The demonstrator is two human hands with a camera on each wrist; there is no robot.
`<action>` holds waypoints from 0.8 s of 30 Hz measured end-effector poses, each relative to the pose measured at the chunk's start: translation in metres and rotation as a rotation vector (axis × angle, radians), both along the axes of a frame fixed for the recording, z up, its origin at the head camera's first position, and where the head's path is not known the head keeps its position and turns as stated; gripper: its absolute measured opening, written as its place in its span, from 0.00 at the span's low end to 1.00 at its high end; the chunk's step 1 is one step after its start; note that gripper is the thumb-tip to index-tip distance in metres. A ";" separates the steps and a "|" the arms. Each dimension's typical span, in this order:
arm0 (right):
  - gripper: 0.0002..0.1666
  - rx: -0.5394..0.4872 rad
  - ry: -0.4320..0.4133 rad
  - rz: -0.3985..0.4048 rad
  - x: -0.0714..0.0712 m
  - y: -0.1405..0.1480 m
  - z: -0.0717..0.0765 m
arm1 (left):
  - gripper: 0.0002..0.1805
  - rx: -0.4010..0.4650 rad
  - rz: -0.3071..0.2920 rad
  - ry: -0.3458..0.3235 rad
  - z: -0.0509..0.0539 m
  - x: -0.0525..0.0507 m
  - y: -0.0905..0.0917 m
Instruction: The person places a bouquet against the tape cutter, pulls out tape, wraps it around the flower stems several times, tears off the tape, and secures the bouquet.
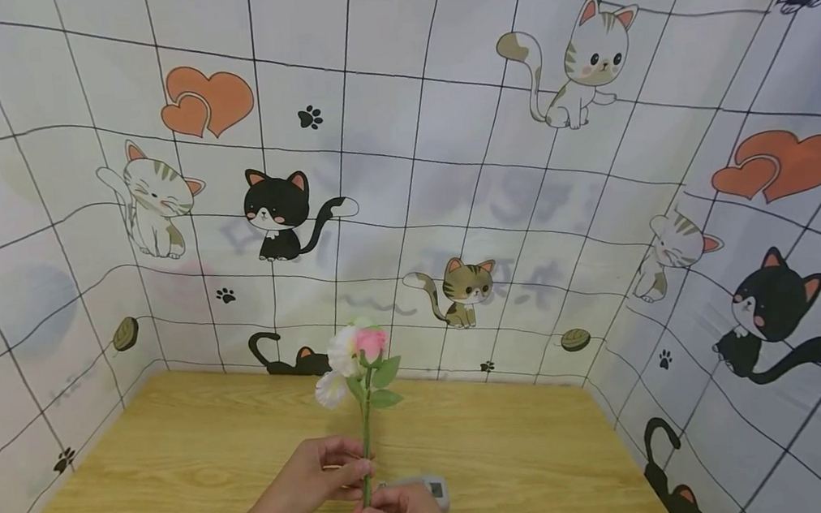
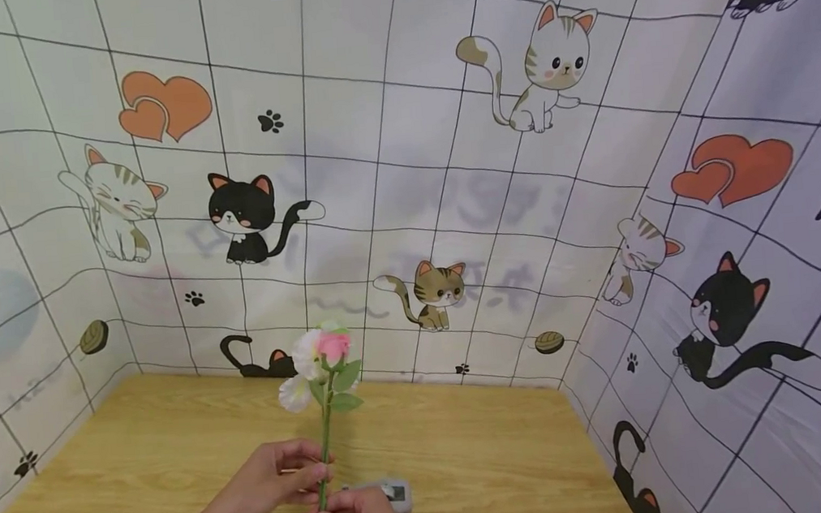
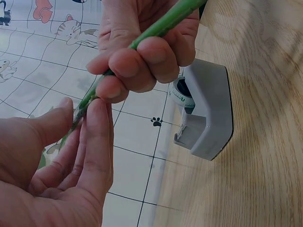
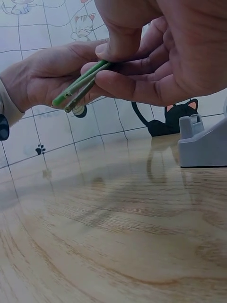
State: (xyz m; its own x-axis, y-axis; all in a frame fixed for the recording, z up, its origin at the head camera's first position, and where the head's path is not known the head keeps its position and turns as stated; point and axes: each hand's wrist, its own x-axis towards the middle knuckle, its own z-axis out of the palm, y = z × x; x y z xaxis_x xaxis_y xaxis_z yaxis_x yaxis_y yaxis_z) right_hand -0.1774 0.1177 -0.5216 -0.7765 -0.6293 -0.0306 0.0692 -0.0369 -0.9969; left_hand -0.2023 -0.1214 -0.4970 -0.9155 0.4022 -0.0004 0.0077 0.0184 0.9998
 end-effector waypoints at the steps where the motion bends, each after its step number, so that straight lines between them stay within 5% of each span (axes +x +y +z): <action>1: 0.31 0.003 0.006 -0.008 0.000 0.000 0.000 | 0.22 -0.006 0.007 -0.002 0.000 0.000 0.000; 24: 0.22 0.100 0.004 -0.148 0.002 -0.005 0.008 | 0.16 0.006 0.073 -0.031 -0.003 -0.002 0.007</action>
